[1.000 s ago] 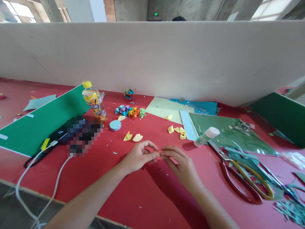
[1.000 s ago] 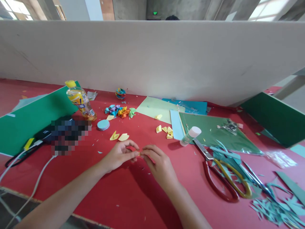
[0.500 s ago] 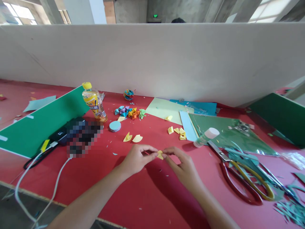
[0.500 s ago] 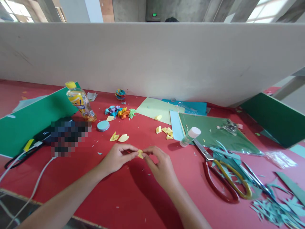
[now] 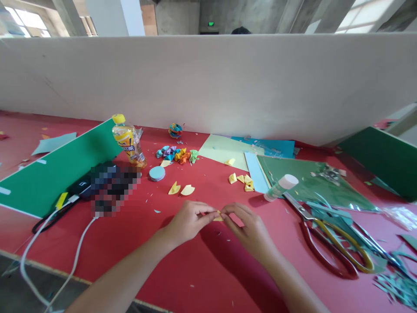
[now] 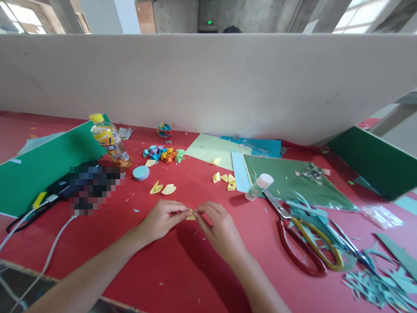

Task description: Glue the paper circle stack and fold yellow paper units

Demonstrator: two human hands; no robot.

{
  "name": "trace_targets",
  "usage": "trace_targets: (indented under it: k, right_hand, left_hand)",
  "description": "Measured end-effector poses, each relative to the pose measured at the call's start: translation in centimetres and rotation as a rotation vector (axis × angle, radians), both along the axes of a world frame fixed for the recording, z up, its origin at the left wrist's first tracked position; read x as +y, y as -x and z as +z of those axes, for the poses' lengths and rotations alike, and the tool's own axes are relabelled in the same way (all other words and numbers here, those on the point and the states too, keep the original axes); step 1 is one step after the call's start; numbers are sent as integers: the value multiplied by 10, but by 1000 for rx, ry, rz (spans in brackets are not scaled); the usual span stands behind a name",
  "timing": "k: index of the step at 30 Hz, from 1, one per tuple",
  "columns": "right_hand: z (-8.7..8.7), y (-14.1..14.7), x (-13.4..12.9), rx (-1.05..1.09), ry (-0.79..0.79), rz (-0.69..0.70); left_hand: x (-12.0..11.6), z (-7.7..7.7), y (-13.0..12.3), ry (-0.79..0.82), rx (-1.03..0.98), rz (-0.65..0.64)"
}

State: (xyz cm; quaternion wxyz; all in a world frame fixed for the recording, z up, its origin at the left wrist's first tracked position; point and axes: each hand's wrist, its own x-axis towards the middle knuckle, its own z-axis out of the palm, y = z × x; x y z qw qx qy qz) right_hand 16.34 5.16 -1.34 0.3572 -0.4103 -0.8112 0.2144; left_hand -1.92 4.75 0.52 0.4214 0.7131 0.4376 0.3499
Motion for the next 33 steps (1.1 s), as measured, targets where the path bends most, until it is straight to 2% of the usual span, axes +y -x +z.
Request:
trace_targets:
  k: [7,13,22,29,33]
  right_hand:
    - [3,1,-1,33,54,4]
    - [8,3,-4,117,149,6]
    - [4,4,-6,139,116,-7]
    - [2,0,0,20,-22,20]
    - [3,0,0,-9,-43,21]
  left_hand:
    - [-2,2,0,-76,11,20]
    - [-2,3,-1,-10,-54,51]
    - [-3,2,-3,103,-43,104]
    - [0,10,1,121,-56,-30]
    - [2,11,4,119,-12,-81]
